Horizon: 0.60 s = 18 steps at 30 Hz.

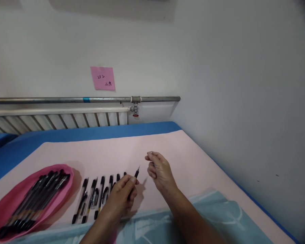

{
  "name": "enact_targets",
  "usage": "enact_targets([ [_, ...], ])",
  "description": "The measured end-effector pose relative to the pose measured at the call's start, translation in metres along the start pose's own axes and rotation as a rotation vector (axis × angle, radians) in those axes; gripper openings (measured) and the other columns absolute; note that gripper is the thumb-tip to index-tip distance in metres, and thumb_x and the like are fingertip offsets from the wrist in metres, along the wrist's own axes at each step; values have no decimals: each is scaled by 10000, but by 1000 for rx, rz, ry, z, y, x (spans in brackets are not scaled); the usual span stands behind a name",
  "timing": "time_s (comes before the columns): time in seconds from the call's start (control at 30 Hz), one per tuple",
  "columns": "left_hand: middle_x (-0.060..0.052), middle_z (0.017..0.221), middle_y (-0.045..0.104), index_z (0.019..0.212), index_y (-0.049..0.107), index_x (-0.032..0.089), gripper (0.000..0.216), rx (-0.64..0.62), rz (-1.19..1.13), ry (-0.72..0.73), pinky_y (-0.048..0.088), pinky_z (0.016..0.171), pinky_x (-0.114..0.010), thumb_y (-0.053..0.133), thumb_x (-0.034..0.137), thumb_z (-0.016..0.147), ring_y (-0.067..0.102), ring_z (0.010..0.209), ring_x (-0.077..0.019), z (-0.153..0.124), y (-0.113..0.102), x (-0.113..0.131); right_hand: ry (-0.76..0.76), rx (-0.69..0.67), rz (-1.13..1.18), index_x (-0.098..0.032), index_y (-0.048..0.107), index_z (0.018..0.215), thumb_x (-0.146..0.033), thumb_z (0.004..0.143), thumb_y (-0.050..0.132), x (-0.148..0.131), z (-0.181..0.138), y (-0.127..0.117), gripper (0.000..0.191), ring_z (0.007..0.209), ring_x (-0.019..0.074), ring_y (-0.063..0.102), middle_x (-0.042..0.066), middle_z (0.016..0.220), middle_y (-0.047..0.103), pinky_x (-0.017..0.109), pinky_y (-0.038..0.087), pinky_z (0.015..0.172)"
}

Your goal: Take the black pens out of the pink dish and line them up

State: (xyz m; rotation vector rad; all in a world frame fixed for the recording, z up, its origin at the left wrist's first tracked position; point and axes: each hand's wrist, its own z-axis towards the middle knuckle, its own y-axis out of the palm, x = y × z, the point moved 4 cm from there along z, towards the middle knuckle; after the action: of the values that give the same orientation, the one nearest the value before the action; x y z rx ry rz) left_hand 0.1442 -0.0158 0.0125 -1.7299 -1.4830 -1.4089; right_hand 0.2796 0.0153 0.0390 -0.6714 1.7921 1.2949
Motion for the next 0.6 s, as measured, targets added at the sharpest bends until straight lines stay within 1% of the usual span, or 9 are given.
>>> enact_targets([
  [0.03, 102, 471, 383, 757, 467, 205, 361, 6, -3, -2, 115, 265, -122, 534, 554, 696, 186, 283, -9, 0, 0, 0, 0, 4, 1, -180, 499, 731, -263, 619, 653, -1, 1, -1, 208, 328, -9, 239, -33, 662, 574, 156, 131, 300],
  [0.1, 104, 472, 378, 768, 468, 206, 364, 25, -24, -3, 118, 272, -116, 544, 553, 688, 191, 289, -7, -2, 0, 2, 39, -42, -27, -178, 494, 713, -237, 610, 648, 1, 0, 0, 195, 324, -9, 238, -44, 632, 560, 154, 125, 299],
  [0.13, 106, 472, 374, 773, 468, 206, 365, 36, -38, -3, 118, 276, -112, 548, 551, 685, 186, 293, -4, -2, -1, 3, 69, -80, -57, -177, 490, 701, -227, 608, 645, 4, -2, 3, 188, 318, -6, 236, -59, 579, 534, 152, 123, 299],
  [0.2, 110, 468, 368, 776, 467, 205, 369, 46, -64, -5, 116, 280, -110, 557, 549, 678, 171, 295, 0, -4, 0, 5, 114, -144, -128, -178, 493, 686, -220, 612, 639, 12, -7, 9, 169, 301, 3, 223, -98, 452, 435, 150, 126, 298],
  [0.27, 111, 466, 367, 778, 467, 206, 367, 45, -77, -2, 120, 280, -114, 559, 547, 678, 166, 296, -1, -6, 0, 5, 106, -157, -184, -179, 500, 681, -216, 616, 632, 18, -11, 12, 151, 286, 9, 212, -123, 382, 350, 149, 136, 294],
  [0.3, 111, 466, 367, 776, 467, 206, 362, 42, -78, -1, 122, 279, -116, 557, 543, 682, 168, 295, -3, -6, 0, 4, 88, -152, -202, -179, 503, 679, -211, 613, 629, 19, -12, 13, 145, 282, 10, 213, -126, 373, 341, 149, 143, 293],
  [0.43, 99, 485, 395, 772, 475, 202, 338, 6, -39, -6, 113, 280, -127, 519, 533, 724, 187, 295, -11, -3, -1, -2, -6, -94, -205, -182, 488, 655, -204, 593, 625, 15, -5, 11, 151, 286, 10, 245, -117, 407, 387, 153, 173, 292],
  [0.53, 81, 487, 438, 758, 483, 192, 344, -37, 24, 4, 135, 284, -144, 505, 534, 731, 254, 287, -28, 0, -3, -5, -126, 32, -160, -187, 484, 653, -213, 579, 619, -3, 11, -2, 156, 295, 16, 269, -104, 433, 410, 161, 184, 293],
  [0.6, 62, 492, 465, 716, 491, 179, 343, -38, 72, 32, 210, 307, -159, 534, 520, 712, 342, 325, -51, 1, -7, -4, -199, 137, -124, -190, 481, 662, -218, 569, 613, -19, 25, -16, 164, 305, 18, 277, -89, 464, 440, 168, 184, 293],
])
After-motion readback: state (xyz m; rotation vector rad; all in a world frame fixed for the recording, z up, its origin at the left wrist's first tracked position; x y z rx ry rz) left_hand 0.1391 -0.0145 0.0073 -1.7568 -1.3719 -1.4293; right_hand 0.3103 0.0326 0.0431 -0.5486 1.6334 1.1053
